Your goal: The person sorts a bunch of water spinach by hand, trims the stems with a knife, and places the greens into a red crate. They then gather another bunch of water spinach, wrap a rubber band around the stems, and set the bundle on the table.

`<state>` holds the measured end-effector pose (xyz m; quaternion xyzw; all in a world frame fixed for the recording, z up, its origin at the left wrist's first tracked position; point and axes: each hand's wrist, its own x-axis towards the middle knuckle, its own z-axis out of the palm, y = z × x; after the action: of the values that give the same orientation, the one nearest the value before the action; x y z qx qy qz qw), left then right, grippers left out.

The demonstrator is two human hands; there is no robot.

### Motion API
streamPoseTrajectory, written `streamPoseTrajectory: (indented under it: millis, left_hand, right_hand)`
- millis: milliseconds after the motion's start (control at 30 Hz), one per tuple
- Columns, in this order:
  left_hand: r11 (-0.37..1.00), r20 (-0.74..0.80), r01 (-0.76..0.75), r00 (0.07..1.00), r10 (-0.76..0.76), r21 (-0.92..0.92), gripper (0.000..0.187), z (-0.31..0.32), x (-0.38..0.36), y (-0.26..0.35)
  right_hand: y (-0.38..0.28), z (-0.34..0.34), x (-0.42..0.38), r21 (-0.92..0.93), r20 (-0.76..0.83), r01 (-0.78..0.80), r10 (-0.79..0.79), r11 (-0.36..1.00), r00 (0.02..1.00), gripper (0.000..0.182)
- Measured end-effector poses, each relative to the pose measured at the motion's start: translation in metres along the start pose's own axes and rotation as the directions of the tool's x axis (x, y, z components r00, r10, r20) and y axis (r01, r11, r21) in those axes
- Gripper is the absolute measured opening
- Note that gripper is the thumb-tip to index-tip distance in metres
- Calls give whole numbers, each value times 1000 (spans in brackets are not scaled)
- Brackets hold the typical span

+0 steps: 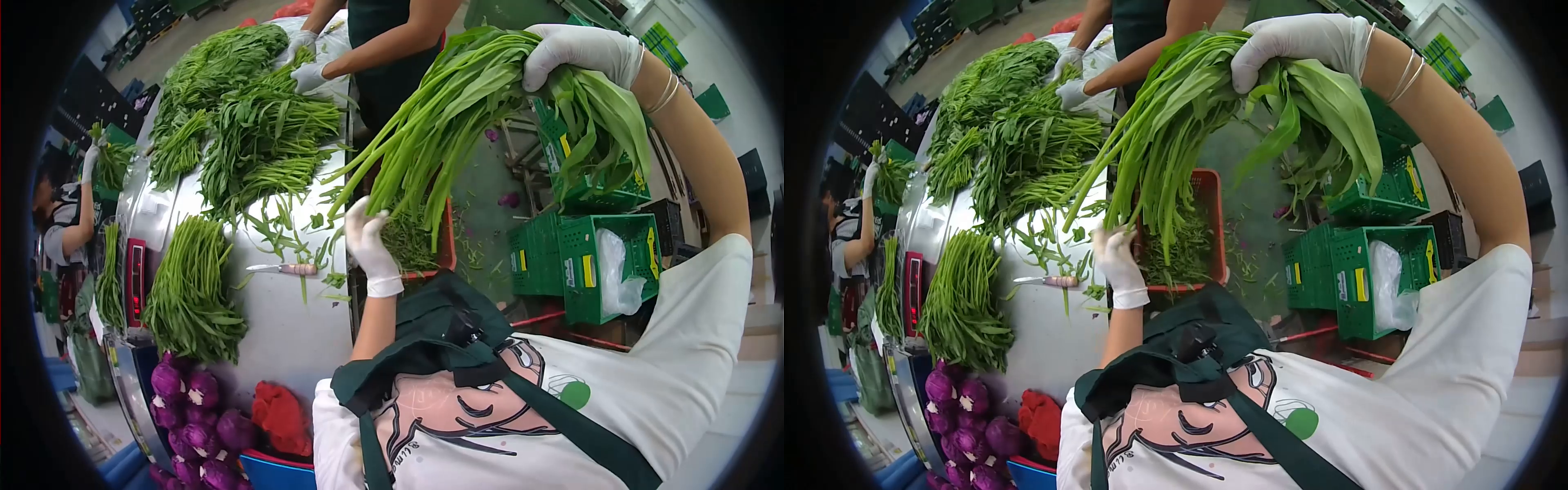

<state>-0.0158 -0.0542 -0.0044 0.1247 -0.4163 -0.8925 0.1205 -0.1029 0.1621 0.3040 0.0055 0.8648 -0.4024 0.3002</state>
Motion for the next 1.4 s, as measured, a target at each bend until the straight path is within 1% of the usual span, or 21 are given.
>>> streamPoseTrajectory:
  millis: [67, 100, 133, 200, 233, 400, 467, 533, 633, 733, 833, 933, 967, 1067, 1100, 1133, 1200, 1267, 1300, 1333, 1400]
  left_hand:
    - [918, -58, -386, 918, 392, 97, 21, -4, -18, 2]
    - [801, 60, -567, 822, 567, 193, 18, 1, -25, 6]
    - [693, 182, -690, 724, 665, 210, 22, 5, -31, 12]
    - [383, 475, -894, 449, 757, 235, 24, 19, -37, 34]
    - [344, 544, -913, 407, 734, 219, 28, 27, -37, 46]
    - [268, 499, -855, 485, 718, 444, 31, 67, -7, 77]
    - [308, 505, -820, 548, 667, 482, 31, 68, -2, 82]
    - [300, 460, -822, 531, 712, 484, 32, 72, -1, 87]
    - [289, 434, -850, 483, 760, 440, 31, 68, 6, 81]
    - [221, 437, -863, 432, 789, 454, 27, 71, 5, 85]
    - [105, 460, -871, 352, 815, 480, 23, 70, 4, 89]
    - [311, 293, -846, 458, 839, 432, 21, 67, 5, 80]
    - [246, 317, -835, 435, 843, 493, 19, 65, 4, 84]
    - [332, 190, -731, 530, 826, 596, 15, 51, 16, 74]
    - [303, 198, -699, 539, 819, 648, 12, 37, 25, 69]
    - [226, 267, -646, 573, 775, 729, 9, 23, 36, 64]
    - [403, 291, -552, 784, 548, 729, 9, 3, 40, 52]
    - [431, 442, -568, 820, 363, 701, 9, -14, 45, 38]
    - [391, 509, -558, 829, 232, 732, 15, -24, 48, 29]
    - [360, 595, -560, 803, 15, 746, 21, -35, 50, 25]
    - [82, 608, -604, 793, -37, 793, 25, -49, 38, 15]
  right_hand:
    - [3, 0, 2, 31, -1, -42, 42, 999, 999, 28]
    - [-3, 4, -2, 76, 18, -52, 50, 996, 999, 26]
    - [-5, 4, -2, 83, 27, -63, 61, 995, 998, 26]
    - [-8, -6, 4, 26, 122, -215, 210, 976, 970, 31]
    - [-11, -4, 3, 19, 120, -198, 194, 980, 974, 29]
    - [-15, 20, -8, 58, 76, -23, 19, 998, 997, 29]
    - [-13, 24, -7, 12, 58, -12, 11, 1000, 998, 30]
    - [-14, 24, -9, 7, 89, -44, 43, 999, 995, 30]
    - [-17, 28, -13, 9, 27, -67, 67, 998, 997, 30]
    - [-14, 28, -10, 81, 103, -56, 48, 995, 994, 30]
    - [-3, 23, -5, 117, 101, -106, 94, 987, 990, 30]
    - [-10, 33, -13, 8, 28, -17, 17, 1000, 999, 29]
    - [-8, 35, -14, -44, -15, 2, -3, 999, 1000, 32]
    - [-5, 29, -12, -148, -26, 38, -43, 988, 999, 35]
    - [-7, 23, -15, -99, -1, 58, -58, 993, 998, 35]
    - [-8, 18, -18, -48, 24, 75, -74, 996, 997, 36]
    - [-4, 9, -25, 9, -45, 114, -113, 993, 993, 35]
    - [-15, 17, -38, 19, -191, 63, -59, 998, 980, 35]
    - [-17, 19, -42, 30, -263, 37, -28, 999, 964, 35]
    - [-16, 18, -42, 59, -241, 55, -39, 997, 970, 35]
    - [-12, 13, -41, 120, -199, 89, -64, 989, 978, 36]
